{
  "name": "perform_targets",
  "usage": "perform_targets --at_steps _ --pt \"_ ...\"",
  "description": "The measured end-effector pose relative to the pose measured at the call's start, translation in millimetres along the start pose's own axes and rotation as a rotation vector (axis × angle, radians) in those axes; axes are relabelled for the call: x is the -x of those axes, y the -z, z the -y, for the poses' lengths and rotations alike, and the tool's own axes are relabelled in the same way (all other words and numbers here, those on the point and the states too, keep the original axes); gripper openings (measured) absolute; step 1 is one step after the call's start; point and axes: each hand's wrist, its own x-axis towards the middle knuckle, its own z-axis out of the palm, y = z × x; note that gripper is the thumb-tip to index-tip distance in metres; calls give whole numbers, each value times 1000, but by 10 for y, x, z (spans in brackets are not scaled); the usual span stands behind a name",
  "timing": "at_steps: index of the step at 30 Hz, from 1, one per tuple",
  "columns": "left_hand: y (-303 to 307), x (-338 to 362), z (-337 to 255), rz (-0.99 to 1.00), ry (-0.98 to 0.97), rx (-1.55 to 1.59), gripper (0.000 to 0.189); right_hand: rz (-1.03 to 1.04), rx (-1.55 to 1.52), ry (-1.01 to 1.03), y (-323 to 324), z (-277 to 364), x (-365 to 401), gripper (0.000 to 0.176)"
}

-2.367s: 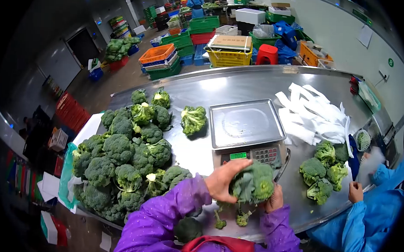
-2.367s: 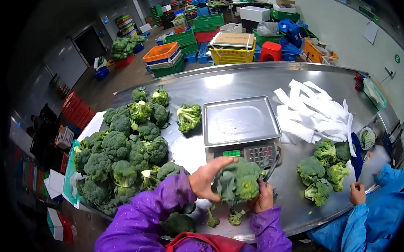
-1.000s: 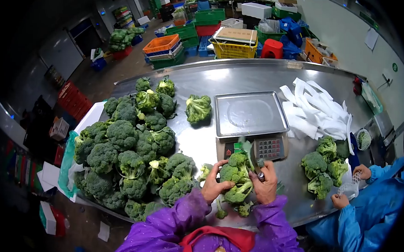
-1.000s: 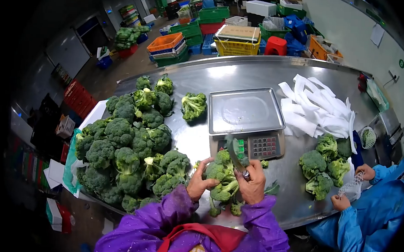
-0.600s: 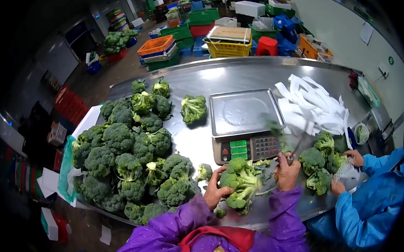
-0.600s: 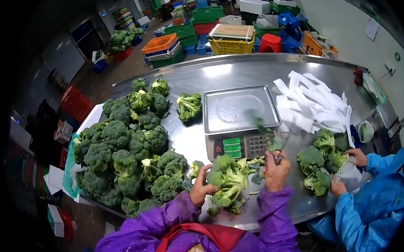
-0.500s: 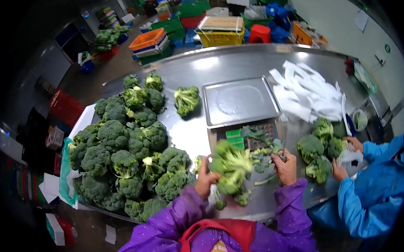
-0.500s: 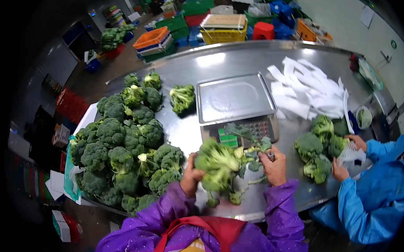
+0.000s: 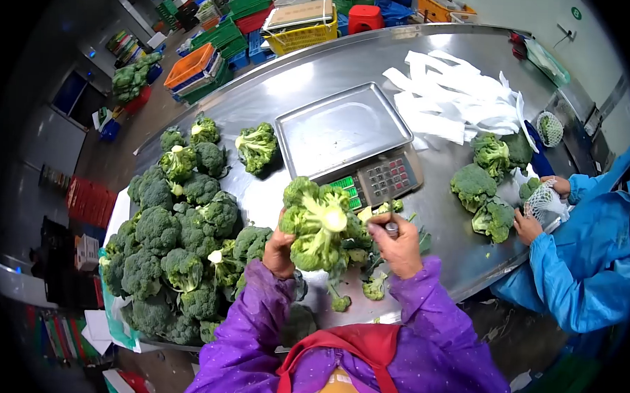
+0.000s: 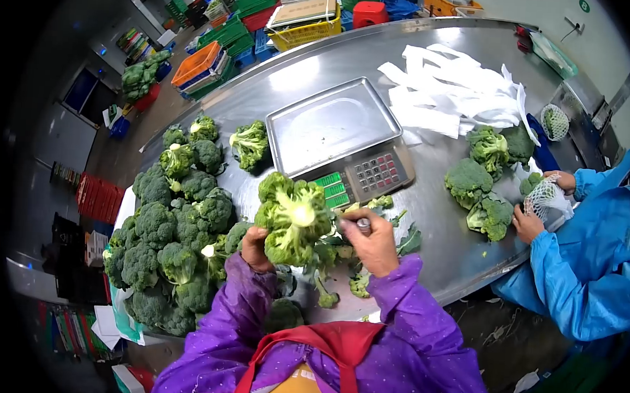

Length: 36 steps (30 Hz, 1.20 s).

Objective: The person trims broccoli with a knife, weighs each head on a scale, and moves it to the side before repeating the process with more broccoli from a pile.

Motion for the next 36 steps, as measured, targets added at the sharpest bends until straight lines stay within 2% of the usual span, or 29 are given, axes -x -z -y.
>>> perform_targets --at_steps 2,4,6,8,10,12,14,16,17,18,20,22,24,27,29,33,36 --pt "-288 -187 -321 -50 -84 -467 87 -106 -2 -139 181 -75 35 10" --pt "-303 -613 -601 -20 -361 -1022 87 -144 -14 -138 330 -210 91 7" --pt "-206 -1161 -855 113 -527 -1397 88 -182 -25 -203 404 -300 178 9" --pt "-484 -1490 -1028 95 -489 -1602 88 -200 10 -273 406 -364 279 11" --pt "-612 -1767 -1079 85 -371 -1711 90 -172 10 -304 428 -501 363 13" --pt "-459 -2089 -1037 185 -285 -1784 92 -174 1 -336 419 -588 440 13" --pt "-277 -2270 -979 199 -305 -1758 98 -178 -9 -355 440 -670 497 13" --pt "-304 -2151 -1006 196 -427 -1817 105 -178 -34 -379 464 -728 546 13" --pt "-304 -2066 -1057 133 -434 -1870 109 -174 -20 -392 468 -739 567 12" --pt "-433 -1878 -1154 95 -408 -1846 108 -166 -6 -401 468 -745 575 12" --pt "-350 -1707 -1356 109 -480 -1772 106 -145 13 -410 459 -769 574 12" --pt "-279 -1526 -1555 31 -475 -1795 103 -122 21 -412 445 -821 560 12" --pt "-237 -1401 -1718 -7 -432 -1689 109 -112 18 -406 388 -813 531 12" --pt "-215 -1373 -1774 -38 -410 -1627 110 -93 16 -399 320 -826 494 11" --pt "-257 -1430 -1703 -35 -393 -1596 109 -82 24 -389 313 -872 484 10" --pt "-324 -1830 -1250 106 -474 -1691 102 -104 -14 -419 359 -846 501 11" --pt "-179 -2256 -813 141 -485 -1728 97 -151 118 -434 459 -827 528 13"
